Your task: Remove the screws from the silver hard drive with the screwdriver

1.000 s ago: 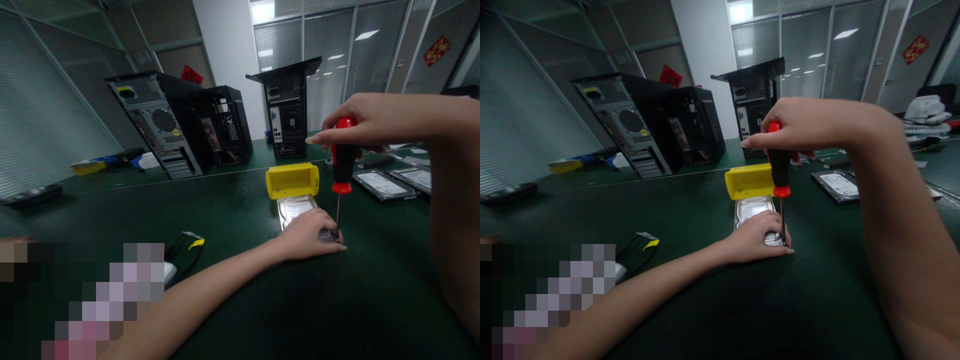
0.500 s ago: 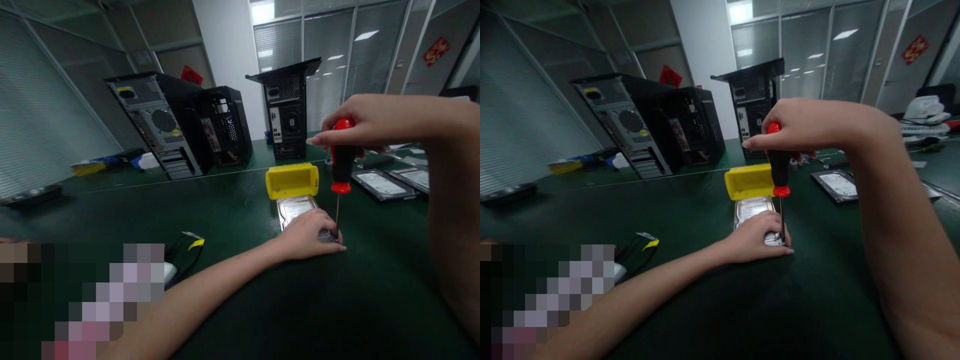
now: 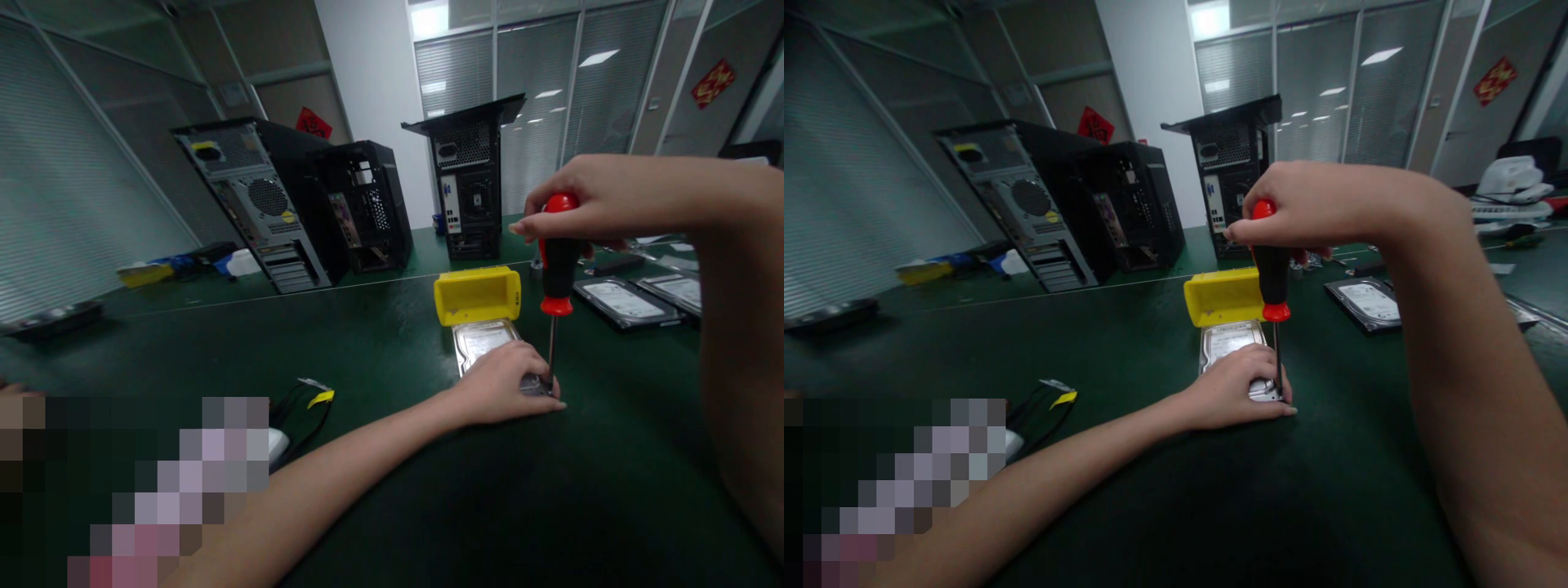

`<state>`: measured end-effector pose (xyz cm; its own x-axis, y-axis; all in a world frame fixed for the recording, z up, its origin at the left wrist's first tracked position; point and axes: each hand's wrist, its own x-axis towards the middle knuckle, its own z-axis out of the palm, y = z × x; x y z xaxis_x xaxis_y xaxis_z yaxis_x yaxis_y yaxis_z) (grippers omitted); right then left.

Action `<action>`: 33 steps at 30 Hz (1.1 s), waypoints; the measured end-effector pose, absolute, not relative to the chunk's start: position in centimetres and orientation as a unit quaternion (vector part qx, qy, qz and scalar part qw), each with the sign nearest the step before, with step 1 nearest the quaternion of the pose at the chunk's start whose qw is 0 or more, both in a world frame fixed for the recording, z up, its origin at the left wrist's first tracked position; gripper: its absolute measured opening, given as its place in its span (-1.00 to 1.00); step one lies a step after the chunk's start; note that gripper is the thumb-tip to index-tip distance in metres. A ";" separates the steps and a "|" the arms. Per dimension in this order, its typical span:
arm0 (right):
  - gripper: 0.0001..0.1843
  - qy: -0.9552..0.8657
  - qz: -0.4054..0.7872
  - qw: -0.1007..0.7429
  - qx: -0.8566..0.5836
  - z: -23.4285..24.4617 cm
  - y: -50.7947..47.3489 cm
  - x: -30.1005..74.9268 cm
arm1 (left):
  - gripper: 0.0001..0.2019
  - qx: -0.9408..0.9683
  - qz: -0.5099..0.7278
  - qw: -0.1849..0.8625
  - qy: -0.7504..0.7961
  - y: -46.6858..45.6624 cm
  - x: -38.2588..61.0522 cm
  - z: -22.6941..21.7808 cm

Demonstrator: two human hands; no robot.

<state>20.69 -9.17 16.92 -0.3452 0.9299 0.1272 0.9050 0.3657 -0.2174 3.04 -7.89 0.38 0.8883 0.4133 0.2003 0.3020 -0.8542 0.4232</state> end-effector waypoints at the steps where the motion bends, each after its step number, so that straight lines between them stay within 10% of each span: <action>1: -0.38 -0.820 0.053 0.112 -0.558 16.9 -9.2 20.7 | -0.76 0.952 0.144 0.195 0.189 -7.9 3.0 0.4; 33: -0.47 -0.831 0.057 0.126 -0.538 17.1 -9.3 20.4 | -0.79 0.948 0.133 0.213 0.194 -8.1 3.1 0.9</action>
<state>20.45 -9.28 17.05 -0.3884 0.9095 0.1484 0.8808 0.4138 -0.2304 3.11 -8.11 0.86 0.8894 0.4248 0.1688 0.3117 -0.8337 0.4558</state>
